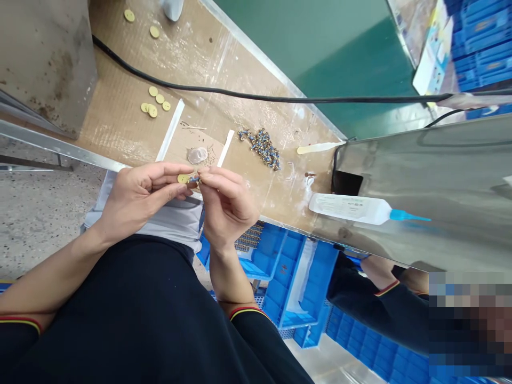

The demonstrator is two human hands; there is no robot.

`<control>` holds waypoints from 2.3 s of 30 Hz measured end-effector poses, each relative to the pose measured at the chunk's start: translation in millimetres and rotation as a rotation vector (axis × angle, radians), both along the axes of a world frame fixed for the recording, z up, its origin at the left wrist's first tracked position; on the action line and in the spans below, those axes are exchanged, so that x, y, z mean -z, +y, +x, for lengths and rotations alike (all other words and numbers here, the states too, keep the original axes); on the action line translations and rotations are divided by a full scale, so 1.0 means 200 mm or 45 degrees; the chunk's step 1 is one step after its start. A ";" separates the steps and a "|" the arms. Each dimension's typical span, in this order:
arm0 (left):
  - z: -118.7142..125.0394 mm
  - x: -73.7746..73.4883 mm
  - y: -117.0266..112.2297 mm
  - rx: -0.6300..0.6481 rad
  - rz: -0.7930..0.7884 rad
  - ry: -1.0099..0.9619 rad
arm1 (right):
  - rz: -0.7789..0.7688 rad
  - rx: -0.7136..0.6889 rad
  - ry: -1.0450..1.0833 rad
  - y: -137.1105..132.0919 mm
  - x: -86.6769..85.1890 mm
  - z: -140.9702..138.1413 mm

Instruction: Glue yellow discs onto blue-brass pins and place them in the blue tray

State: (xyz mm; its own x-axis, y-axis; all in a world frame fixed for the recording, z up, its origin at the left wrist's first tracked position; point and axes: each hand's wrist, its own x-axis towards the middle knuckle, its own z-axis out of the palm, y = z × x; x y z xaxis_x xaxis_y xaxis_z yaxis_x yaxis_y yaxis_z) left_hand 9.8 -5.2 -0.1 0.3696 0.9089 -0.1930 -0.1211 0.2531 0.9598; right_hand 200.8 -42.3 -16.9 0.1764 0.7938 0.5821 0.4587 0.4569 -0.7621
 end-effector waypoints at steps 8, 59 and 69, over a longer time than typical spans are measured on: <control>0.00 -0.01 -0.02 -0.007 0.198 0.122 | 0.018 -0.007 -0.034 -0.01 0.01 -0.01; 0.02 -0.04 -0.09 0.018 0.942 0.730 | -0.277 -0.064 0.231 -0.09 0.04 0.02; 0.07 -0.04 -0.14 -0.004 0.984 0.839 | -0.148 -0.084 0.217 -0.10 0.03 0.03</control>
